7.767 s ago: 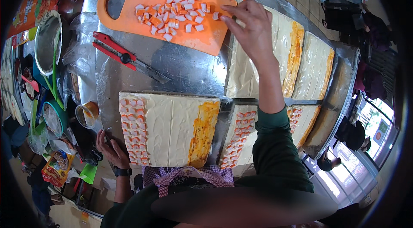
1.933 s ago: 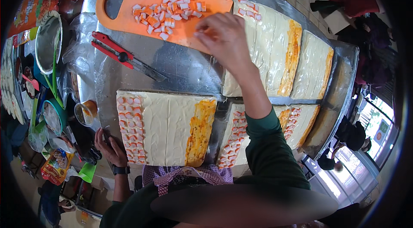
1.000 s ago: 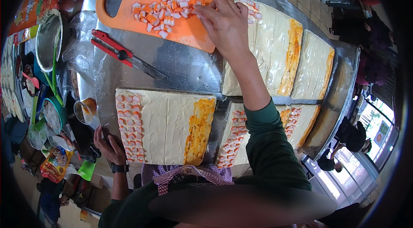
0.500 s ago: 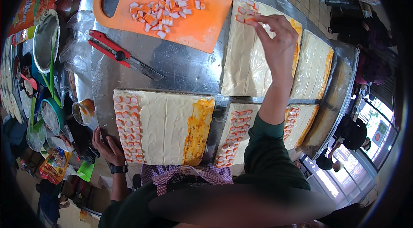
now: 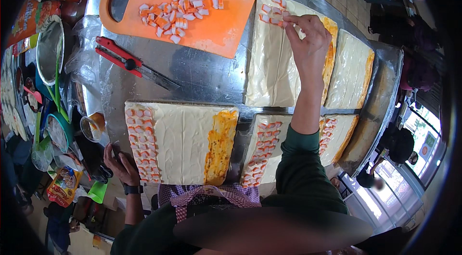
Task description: Placing sliced crab sticks onto rows of prepared dough or pastry sheets.
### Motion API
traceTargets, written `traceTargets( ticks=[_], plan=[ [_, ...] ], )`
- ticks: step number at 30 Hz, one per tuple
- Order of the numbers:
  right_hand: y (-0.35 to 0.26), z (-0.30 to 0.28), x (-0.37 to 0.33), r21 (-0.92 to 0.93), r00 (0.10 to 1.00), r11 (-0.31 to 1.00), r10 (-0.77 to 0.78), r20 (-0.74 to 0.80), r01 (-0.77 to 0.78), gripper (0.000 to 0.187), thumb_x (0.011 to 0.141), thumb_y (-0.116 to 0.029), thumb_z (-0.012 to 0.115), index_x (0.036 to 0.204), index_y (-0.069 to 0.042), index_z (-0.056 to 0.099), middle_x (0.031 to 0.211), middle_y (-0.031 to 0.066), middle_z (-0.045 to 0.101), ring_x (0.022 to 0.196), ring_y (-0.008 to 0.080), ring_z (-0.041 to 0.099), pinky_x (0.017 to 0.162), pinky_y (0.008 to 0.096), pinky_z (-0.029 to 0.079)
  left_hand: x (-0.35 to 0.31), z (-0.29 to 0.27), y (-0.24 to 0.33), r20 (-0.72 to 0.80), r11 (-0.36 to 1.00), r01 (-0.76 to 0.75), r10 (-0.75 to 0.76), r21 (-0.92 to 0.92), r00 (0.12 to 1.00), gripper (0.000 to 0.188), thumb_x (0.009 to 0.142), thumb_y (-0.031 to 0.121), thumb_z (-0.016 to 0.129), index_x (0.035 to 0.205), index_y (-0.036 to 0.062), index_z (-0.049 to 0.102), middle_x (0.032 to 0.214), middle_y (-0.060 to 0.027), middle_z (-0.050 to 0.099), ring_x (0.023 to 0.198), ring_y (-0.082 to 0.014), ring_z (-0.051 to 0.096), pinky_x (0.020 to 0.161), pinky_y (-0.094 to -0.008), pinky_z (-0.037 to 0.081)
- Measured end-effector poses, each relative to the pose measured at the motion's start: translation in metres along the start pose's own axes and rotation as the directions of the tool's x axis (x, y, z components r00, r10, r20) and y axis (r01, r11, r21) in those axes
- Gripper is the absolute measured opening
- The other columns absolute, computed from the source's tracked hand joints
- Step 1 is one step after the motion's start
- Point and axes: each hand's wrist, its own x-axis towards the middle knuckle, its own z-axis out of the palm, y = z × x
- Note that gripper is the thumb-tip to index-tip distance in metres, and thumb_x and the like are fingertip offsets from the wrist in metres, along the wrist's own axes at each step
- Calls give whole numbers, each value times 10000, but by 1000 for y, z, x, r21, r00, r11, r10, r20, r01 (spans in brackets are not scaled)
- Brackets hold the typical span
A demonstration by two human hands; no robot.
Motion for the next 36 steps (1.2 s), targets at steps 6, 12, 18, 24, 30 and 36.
traceTargets(
  ticks=[6,12,18,24,30,36],
  plan=[
    [3,4,-1,-20,1000,1000,-19,6,20,130,749,-147,732,878,-162,724,843,3,605,838,191,581,827,349,355,1,-2,6,8,1000,10,-10,-8,1000,406,948,175,438,1326,27,427,1332,-178,461,1247,-328,412,1043,-432,313],
    [-24,13,13,163,995,982,-96,-10,97,150,740,-151,734,888,-175,722,838,-12,596,827,177,576,840,347,350,3,-3,8,7,1000,-8,8,11,1000,404,944,180,442,1319,30,433,1328,-177,468,1240,-324,419,1037,-431,319],
    [-67,51,31,157,940,927,-338,-42,341,162,764,-180,714,925,-182,722,843,-14,577,867,180,555,858,385,353,2,1,6,-22,1000,10,-10,0,1000,399,944,191,448,1310,31,443,1316,-176,479,1231,-324,426,1033,-435,323],
    [-80,75,46,85,931,927,-360,-60,364,161,775,-196,701,935,-186,724,870,3,571,882,198,540,854,392,353,1,0,6,-18,999,38,-39,-39,999,398,942,190,449,1305,29,447,1319,-172,476,1226,-323,426,1025,-440,331],
    [-84,79,51,66,947,947,-318,43,315,209,797,-248,700,992,-177,727,908,17,599,939,198,563,884,372,345,3,-2,10,-6,1000,20,-20,17,1000,400,937,185,454,1305,30,450,1321,-175,472,1225,-324,426,1022,-440,332],
    [-81,65,45,198,977,958,-214,8,208,135,741,-265,734,828,-165,709,848,1,587,905,205,550,850,389,345,2,-1,7,-14,1000,10,-10,8,1000,397,933,175,460,1307,40,453,1319,-174,474,1228,-324,426,1023,-441,332]
  ],
)
